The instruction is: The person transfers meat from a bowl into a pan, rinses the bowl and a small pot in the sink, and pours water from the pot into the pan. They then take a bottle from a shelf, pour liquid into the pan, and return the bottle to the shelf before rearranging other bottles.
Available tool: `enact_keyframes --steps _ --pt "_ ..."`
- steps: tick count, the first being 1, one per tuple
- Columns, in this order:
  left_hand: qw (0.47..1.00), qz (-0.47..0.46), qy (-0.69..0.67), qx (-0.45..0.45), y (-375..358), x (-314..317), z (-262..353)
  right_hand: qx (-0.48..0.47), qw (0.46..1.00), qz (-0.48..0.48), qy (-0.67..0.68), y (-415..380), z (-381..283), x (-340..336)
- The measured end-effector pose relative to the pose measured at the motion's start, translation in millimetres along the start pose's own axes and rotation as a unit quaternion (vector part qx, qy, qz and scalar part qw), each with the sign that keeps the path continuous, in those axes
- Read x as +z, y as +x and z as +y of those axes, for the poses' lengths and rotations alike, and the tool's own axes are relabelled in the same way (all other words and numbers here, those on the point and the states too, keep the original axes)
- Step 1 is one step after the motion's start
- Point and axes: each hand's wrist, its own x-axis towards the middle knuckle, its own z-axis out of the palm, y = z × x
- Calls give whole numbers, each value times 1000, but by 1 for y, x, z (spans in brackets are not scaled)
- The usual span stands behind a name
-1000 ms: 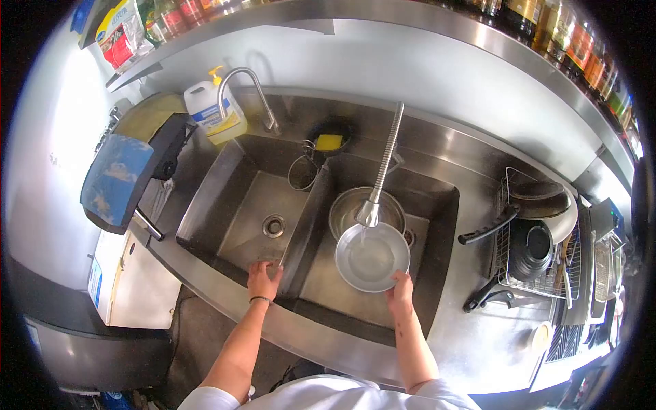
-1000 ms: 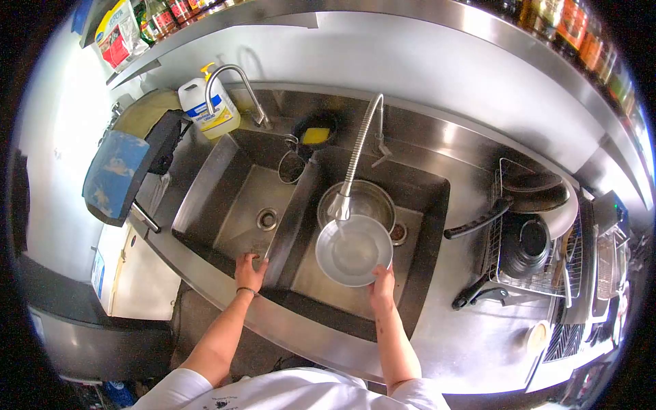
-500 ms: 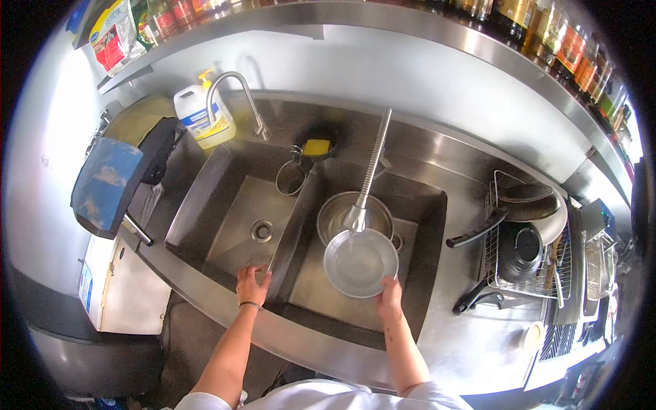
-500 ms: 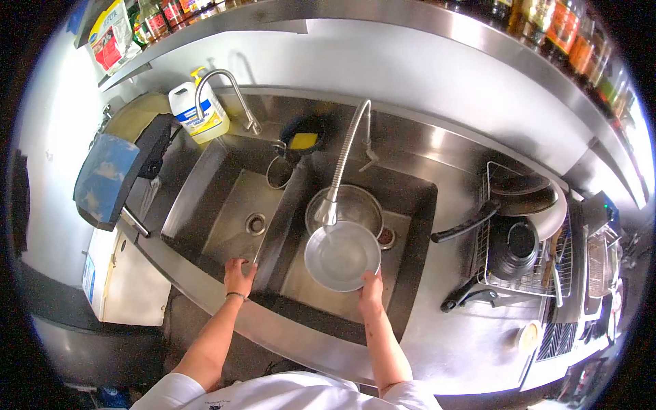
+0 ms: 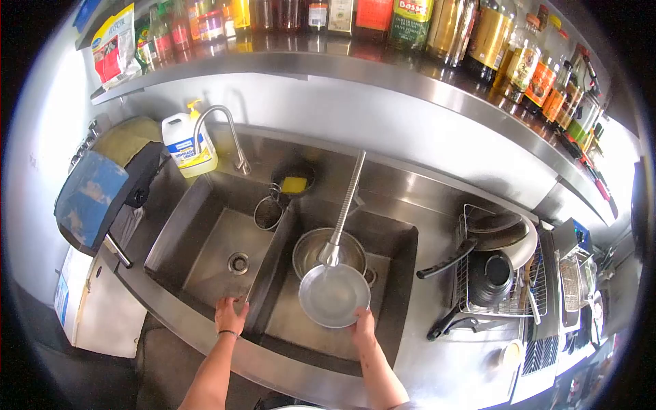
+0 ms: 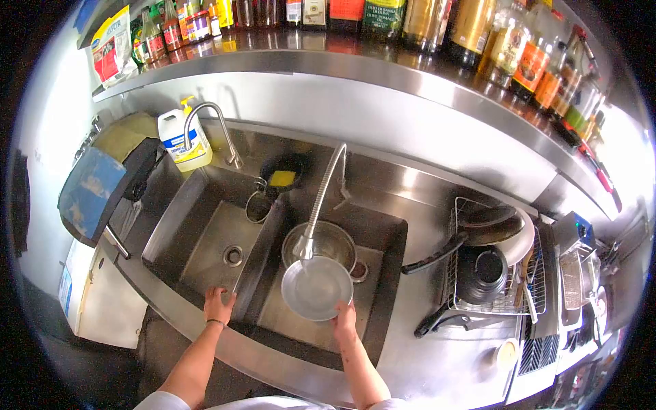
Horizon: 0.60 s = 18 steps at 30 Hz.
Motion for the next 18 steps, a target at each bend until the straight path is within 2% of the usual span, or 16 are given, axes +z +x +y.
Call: enact_keyframes --steps 3,5,8,11,14,18 --pt "999 20 8 28 3 4 -4 -28 999 30 34 -5 -2 5" --pt "1000 16 2 19 2 0 0 -26 999 -6 39 -4 -1 4" --pt "1000 13 -13 10 1 1 -1 -16 998 36 45 -7 -3 9" --pt "999 26 -3 23 1 0 0 -4 999 32 10 -8 -5 7" --pt "1000 14 -7 -6 0 -6 7 -9 999 31 38 -12 -7 10" --pt "1000 0 -7 1 1 -2 1 -8 999 22 48 -10 -7 9"
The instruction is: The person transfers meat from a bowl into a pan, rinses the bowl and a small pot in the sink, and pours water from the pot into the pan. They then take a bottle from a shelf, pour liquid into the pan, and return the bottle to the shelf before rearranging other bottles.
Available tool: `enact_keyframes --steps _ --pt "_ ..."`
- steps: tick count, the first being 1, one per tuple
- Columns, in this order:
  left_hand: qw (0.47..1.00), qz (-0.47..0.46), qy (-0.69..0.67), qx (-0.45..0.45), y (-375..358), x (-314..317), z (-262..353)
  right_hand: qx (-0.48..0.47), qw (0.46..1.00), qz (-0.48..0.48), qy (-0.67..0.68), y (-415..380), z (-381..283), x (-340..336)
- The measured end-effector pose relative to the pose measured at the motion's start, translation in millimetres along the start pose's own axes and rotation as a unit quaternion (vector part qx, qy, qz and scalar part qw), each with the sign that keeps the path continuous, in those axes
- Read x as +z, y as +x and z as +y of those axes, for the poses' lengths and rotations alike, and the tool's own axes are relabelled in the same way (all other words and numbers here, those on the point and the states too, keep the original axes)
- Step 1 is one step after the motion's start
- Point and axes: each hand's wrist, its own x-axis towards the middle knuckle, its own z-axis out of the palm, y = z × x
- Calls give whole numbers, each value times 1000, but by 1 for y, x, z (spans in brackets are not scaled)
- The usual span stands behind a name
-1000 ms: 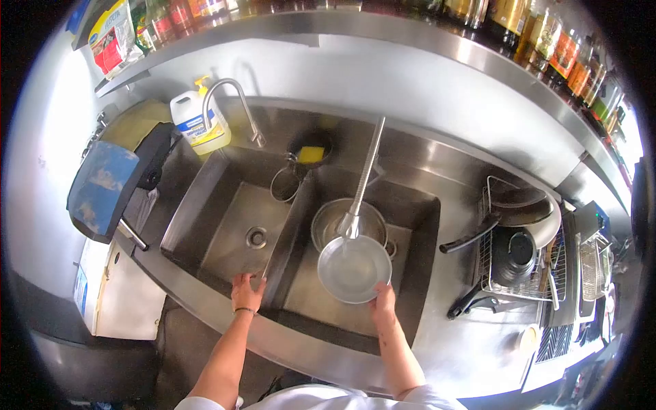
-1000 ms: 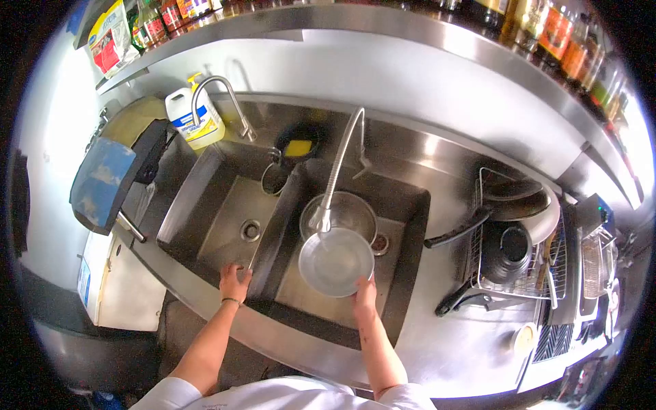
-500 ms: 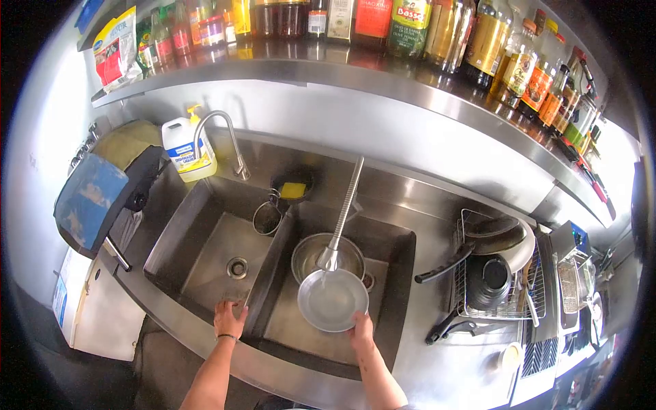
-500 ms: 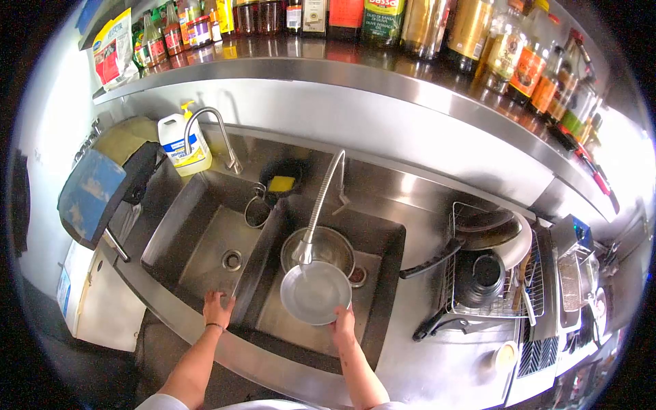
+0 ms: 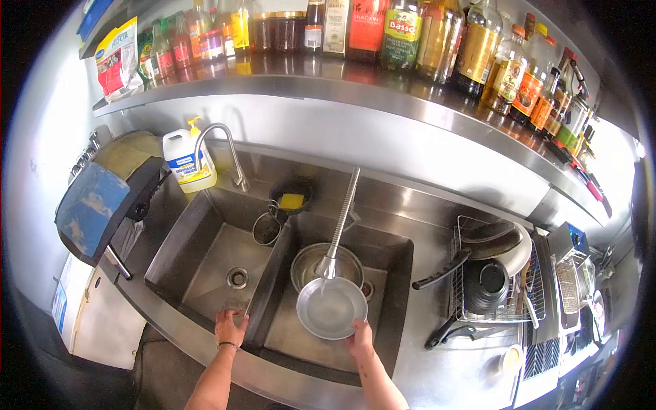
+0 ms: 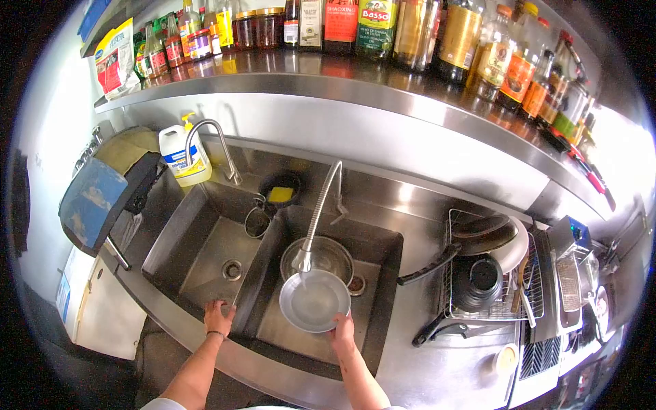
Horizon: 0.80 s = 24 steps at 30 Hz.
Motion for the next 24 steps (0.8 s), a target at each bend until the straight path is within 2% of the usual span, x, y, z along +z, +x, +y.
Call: enact_keyframes --steps 24 --pt "1000 15 -8 12 0 -1 1 -9 1000 -10 12 -1 6 -5"
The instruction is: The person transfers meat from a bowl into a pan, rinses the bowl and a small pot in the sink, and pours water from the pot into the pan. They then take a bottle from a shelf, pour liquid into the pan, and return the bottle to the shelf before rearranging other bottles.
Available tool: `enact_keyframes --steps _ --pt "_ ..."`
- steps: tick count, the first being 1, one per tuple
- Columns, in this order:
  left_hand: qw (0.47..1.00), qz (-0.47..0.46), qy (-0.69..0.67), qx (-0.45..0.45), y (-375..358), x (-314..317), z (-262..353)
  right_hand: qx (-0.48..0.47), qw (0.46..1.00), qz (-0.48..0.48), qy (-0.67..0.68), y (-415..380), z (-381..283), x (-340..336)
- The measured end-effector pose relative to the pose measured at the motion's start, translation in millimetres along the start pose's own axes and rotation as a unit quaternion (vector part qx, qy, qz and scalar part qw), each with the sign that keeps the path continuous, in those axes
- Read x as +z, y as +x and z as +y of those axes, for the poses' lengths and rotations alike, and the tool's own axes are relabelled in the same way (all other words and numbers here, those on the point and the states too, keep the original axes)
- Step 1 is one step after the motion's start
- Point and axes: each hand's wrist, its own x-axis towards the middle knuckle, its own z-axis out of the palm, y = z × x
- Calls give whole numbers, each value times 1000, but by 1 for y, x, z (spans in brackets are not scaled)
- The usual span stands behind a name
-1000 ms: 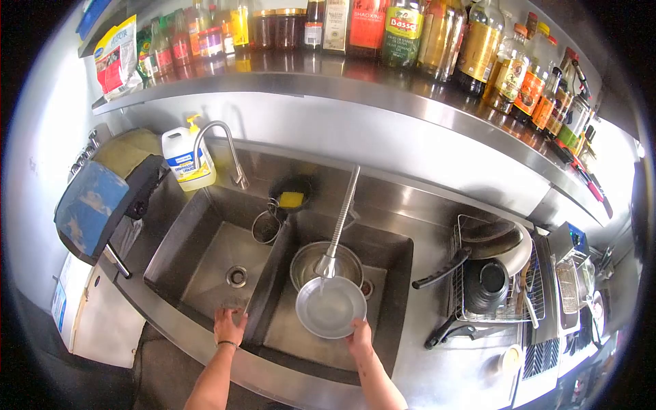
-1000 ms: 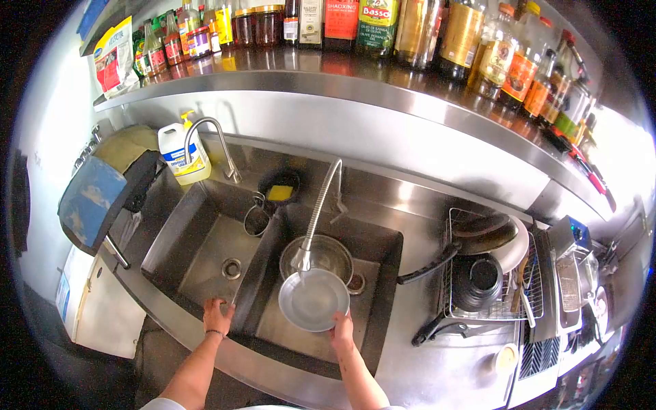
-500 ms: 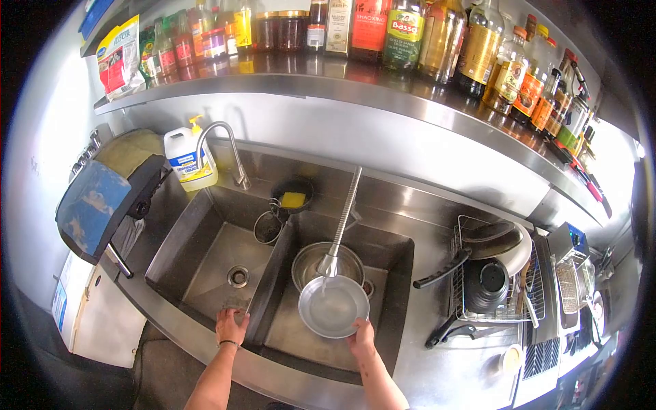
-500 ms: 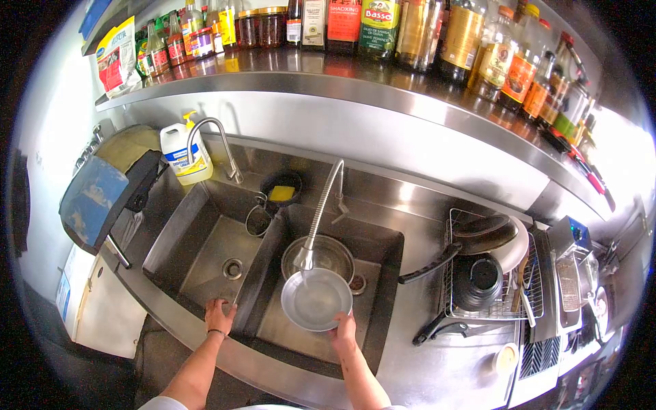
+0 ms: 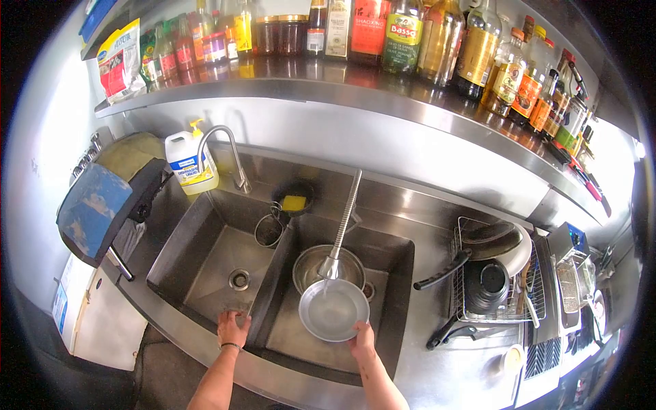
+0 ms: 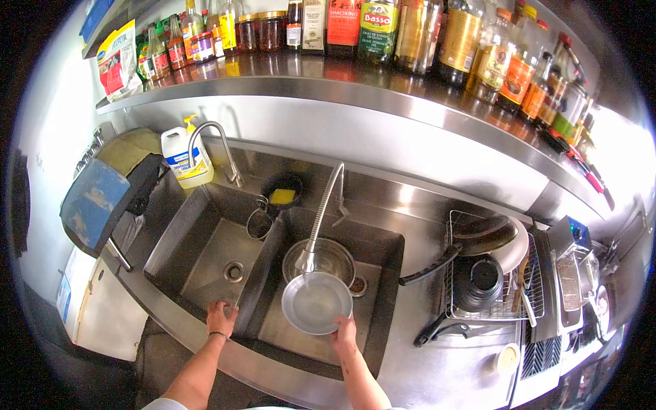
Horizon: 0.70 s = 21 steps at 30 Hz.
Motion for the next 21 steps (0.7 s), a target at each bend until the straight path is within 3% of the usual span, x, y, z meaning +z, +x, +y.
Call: enact_keyframes --steps 8,21 --pt "1000 -1 11 -5 -1 0 2 6 998 22 -57 -21 -16 12" --pt "999 -40 1 -22 0 1 -2 5 999 23 -33 -20 -16 8"
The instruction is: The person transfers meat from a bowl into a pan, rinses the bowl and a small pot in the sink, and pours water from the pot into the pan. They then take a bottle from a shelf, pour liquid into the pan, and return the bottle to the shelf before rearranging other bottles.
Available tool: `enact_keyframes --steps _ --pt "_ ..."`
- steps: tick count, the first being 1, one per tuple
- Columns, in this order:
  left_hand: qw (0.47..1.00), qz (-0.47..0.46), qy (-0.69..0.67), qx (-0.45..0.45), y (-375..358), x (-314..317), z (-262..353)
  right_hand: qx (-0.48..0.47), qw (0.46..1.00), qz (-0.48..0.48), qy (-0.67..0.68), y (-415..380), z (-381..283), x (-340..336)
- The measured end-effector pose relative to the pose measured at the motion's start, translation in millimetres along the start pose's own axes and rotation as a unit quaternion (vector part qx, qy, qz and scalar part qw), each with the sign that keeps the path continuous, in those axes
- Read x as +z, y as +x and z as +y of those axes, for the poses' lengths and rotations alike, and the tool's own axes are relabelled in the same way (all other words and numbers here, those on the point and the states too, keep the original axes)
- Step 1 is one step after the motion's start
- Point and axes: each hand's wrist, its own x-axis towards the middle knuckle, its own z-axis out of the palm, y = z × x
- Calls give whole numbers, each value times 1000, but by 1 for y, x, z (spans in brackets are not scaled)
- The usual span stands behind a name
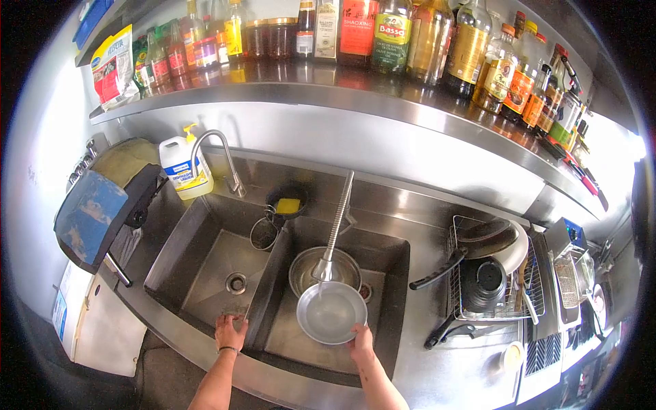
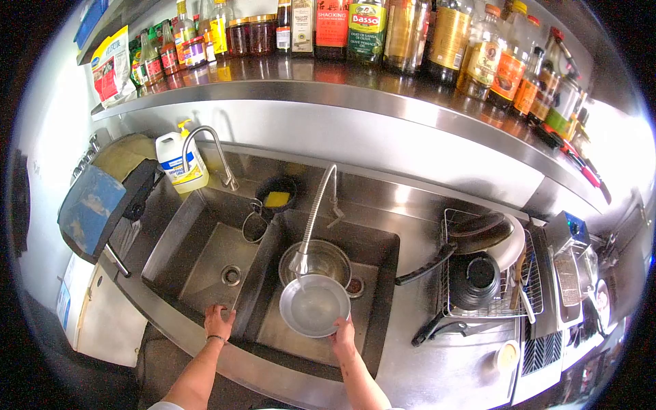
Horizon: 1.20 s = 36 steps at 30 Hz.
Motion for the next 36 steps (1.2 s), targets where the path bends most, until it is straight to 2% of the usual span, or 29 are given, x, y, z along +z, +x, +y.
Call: enact_keyframes --steps 9,23,26,36 --pt "1000 24 14 10 0 3 -2 9 1000 -6 -17 0 -3 1" --pt "999 34 2 16 -1 1 -1 4 998 -21 53 9 1 4" --pt "1000 29 -1 10 0 3 -3 19 1000 6 13 5 -3 7" --pt "999 30 19 12 0 2 -1 6 1000 -12 24 6 -1 7"
